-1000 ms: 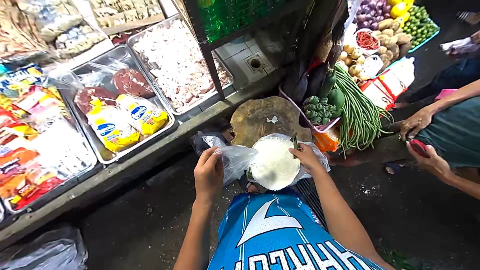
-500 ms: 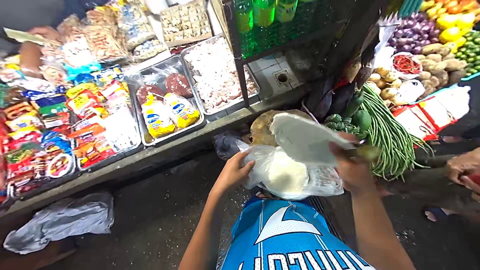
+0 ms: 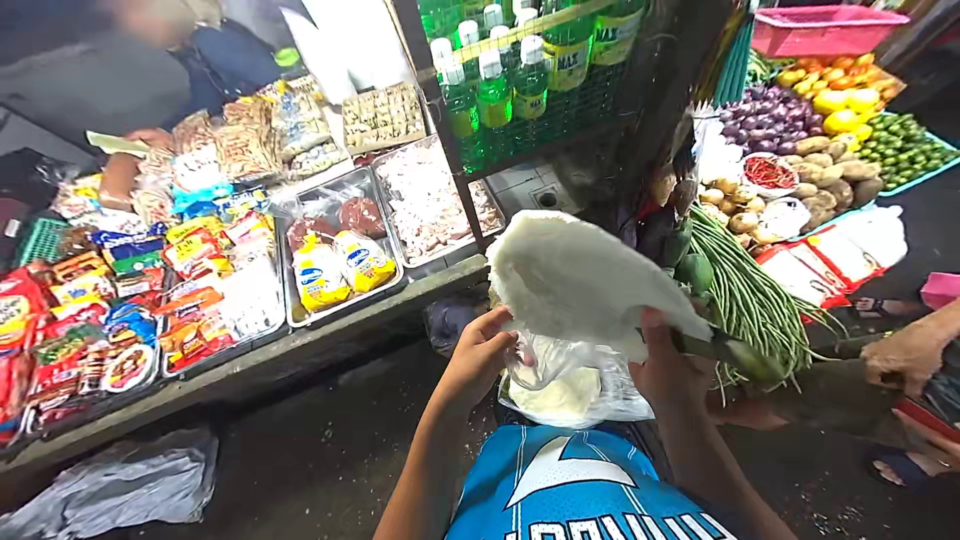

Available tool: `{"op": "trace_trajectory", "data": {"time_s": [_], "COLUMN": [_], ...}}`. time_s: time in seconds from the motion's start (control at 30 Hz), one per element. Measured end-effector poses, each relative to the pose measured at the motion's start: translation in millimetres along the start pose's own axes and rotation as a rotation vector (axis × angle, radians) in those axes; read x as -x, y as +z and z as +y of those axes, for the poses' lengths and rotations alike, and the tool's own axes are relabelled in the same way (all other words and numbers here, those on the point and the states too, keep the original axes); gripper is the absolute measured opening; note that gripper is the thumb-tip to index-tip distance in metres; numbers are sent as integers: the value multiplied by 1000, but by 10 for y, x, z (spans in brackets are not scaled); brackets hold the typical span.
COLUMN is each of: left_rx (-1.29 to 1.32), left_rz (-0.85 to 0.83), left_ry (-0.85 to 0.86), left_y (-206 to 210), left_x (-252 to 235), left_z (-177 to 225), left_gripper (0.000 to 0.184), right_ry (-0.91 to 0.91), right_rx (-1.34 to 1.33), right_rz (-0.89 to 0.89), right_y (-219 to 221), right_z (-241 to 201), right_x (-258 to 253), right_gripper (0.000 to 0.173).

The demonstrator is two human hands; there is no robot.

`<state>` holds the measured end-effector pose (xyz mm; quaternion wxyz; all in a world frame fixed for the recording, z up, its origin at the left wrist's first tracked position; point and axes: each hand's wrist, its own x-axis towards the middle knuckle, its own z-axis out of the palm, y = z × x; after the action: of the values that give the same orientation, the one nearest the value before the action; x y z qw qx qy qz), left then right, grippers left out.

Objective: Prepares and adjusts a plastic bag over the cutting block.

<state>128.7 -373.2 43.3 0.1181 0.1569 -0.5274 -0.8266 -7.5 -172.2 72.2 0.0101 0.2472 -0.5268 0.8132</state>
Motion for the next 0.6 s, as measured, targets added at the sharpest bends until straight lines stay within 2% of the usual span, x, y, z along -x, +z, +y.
{"op": "trace_trajectory", "data": {"time_s": [0.1,0.17,0.27,0.37,0.43,0.47,0.57,0.6], "left_rx": [-12,-158,-580,-999,-1150,-1184,-1204,-1242], "left_rz": [89,137,68,-39,-148,-202,-309,-324], "left_ry": [62,117,199,299,343,360,411,431], "left_y": [11,-20,8,263,466,573,914,998], "left_x": [-26,-59,-93,-75,-63,-45,60,90], "left_z": [43,46,-48,-194,-247,-272,-392,-456], "left_gripper": [38,45,45,46,42,38,31,33], "right_ry": [-56,-84,-127,-122,-70,-26,176,290], "right_rx": [123,287,510,736,877,948,1138,1144], "right_rz": [-150,-315,-535,-614,-605,-599,-608,-631], "right_y": [-246,-484,-756,-717,-618,-569,-417,-384], "right_z": [59,94,239,236,225,220,239,277], "right_x": [101,194,408,617,703,731,728,705], "right_gripper": [24,25,30,40,49,48,20,22]}}
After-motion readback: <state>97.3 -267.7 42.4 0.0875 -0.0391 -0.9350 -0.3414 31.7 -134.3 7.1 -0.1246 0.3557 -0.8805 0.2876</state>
